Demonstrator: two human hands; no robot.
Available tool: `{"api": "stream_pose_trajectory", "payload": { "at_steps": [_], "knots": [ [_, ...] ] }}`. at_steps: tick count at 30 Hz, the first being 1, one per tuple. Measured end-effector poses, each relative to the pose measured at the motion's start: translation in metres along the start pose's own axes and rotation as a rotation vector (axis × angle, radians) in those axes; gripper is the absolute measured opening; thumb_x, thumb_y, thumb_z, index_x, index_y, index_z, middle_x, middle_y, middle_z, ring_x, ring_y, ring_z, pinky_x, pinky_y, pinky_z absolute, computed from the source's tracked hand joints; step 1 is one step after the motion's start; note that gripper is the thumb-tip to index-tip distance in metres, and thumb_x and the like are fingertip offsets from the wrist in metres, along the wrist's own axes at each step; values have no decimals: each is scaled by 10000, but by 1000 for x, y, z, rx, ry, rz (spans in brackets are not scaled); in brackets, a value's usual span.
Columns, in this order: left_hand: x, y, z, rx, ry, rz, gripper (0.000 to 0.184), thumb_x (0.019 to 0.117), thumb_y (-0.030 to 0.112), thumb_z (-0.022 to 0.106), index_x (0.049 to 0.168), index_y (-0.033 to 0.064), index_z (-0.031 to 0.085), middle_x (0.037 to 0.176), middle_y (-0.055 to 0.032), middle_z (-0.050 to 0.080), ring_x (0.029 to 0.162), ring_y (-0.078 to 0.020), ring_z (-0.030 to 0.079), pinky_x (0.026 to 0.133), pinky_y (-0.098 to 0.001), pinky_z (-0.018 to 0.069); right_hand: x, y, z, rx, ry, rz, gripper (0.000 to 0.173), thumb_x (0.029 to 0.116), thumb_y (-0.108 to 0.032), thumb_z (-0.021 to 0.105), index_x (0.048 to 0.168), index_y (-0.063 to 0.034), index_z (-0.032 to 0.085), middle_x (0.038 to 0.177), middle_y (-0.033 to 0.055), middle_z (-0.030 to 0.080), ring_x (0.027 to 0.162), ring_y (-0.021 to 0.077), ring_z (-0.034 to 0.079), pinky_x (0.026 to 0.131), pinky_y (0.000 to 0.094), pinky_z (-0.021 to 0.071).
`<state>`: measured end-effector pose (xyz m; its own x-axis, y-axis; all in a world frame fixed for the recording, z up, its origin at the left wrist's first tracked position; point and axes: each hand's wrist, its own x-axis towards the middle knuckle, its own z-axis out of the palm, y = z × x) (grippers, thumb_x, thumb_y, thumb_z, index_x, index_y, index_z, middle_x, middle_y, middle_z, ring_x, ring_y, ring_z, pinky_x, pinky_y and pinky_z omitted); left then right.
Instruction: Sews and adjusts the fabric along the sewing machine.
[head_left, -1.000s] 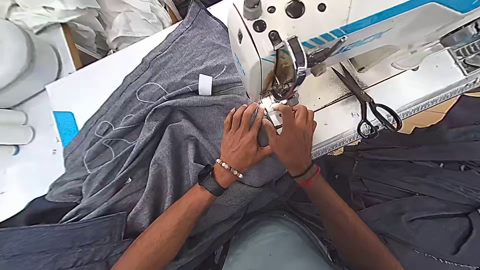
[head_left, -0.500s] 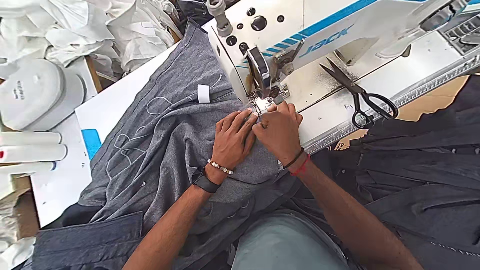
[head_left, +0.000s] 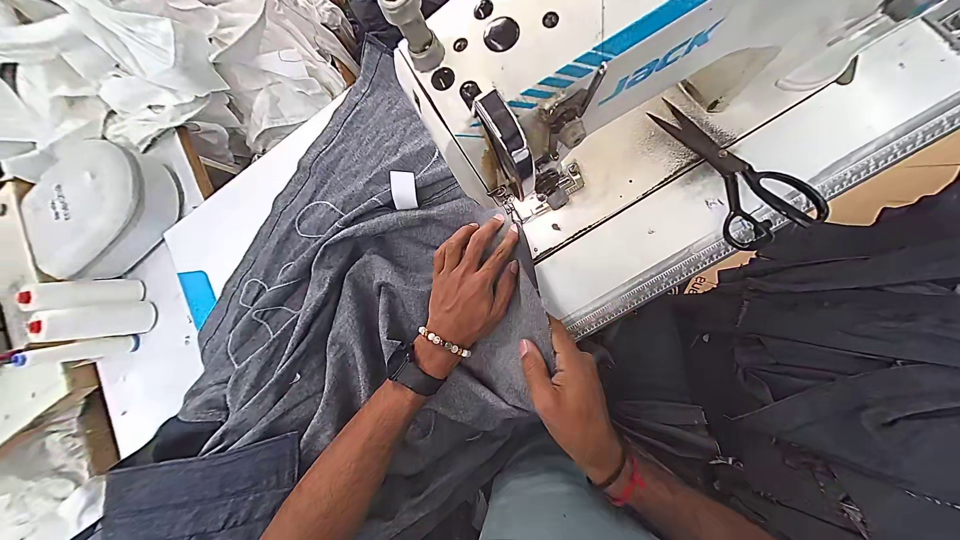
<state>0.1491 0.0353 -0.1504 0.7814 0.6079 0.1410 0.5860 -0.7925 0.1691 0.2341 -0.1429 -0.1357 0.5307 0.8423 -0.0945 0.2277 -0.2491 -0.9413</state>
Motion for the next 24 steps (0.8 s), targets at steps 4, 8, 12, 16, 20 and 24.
{"api": "stream_pose_trajectory", "payload": {
  "at_steps": [4, 8, 12, 16, 20, 24],
  "knots": [
    [4, 0, 2, 9, 69, 14, 430, 1063, 373, 435, 1437, 269, 618, 1539, -11, 513, 1441, -262, 407, 1179, -471, 290, 17, 1, -9, -28, 10, -26, 379, 1024, -231, 554, 1310, -5, 656, 735, -13, 693, 592, 40, 617, 540, 253, 534],
    [4, -2, 0, 27, 111, 36, 381, 1051, 367, 485, 1362, 266, 681, 1457, -24, 581, 1390, -278, 447, 1133, -481, 318, 28, -2, -11, -94, 32, -26, 393, 1005, -234, 574, 1325, -28, 674, 714, -16, 690, 553, 32, 587, 509, 235, 498],
    [6, -3, 0, 53, 131, 56, 367, 1045, 362, 499, 1337, 260, 698, 1430, -22, 597, 1373, -283, 453, 1110, -479, 327, 39, 1, -14, -124, 45, -43, 396, 993, -224, 565, 1326, -49, 690, 665, -19, 655, 507, 36, 526, 477, 242, 447],
    [8, -3, 0, 61, 129, 71, 346, 1041, 365, 513, 1285, 245, 727, 1424, -26, 604, 1379, -288, 455, 1121, -486, 320, 48, 1, -15, -179, 56, -26, 403, 965, -210, 572, 1332, -108, 705, 629, -42, 606, 483, 40, 455, 461, 248, 398],
    [8, -2, -1, 69, 133, 80, 309, 1032, 369, 531, 1164, 216, 766, 1408, -35, 617, 1374, -300, 464, 1125, -498, 327, 49, -2, -14, -231, 44, 16, 462, 913, -215, 606, 1365, -174, 689, 703, -23, 663, 548, 75, 542, 513, 297, 458],
    [9, -3, -2, 66, 124, 89, 319, 1033, 372, 531, 1192, 222, 763, 1408, -38, 616, 1373, -303, 461, 1124, -496, 321, 48, -1, -17, -247, 33, 20, 391, 932, -227, 590, 1291, -141, 719, 660, -43, 633, 520, 57, 519, 485, 278, 437]
  ]
}}
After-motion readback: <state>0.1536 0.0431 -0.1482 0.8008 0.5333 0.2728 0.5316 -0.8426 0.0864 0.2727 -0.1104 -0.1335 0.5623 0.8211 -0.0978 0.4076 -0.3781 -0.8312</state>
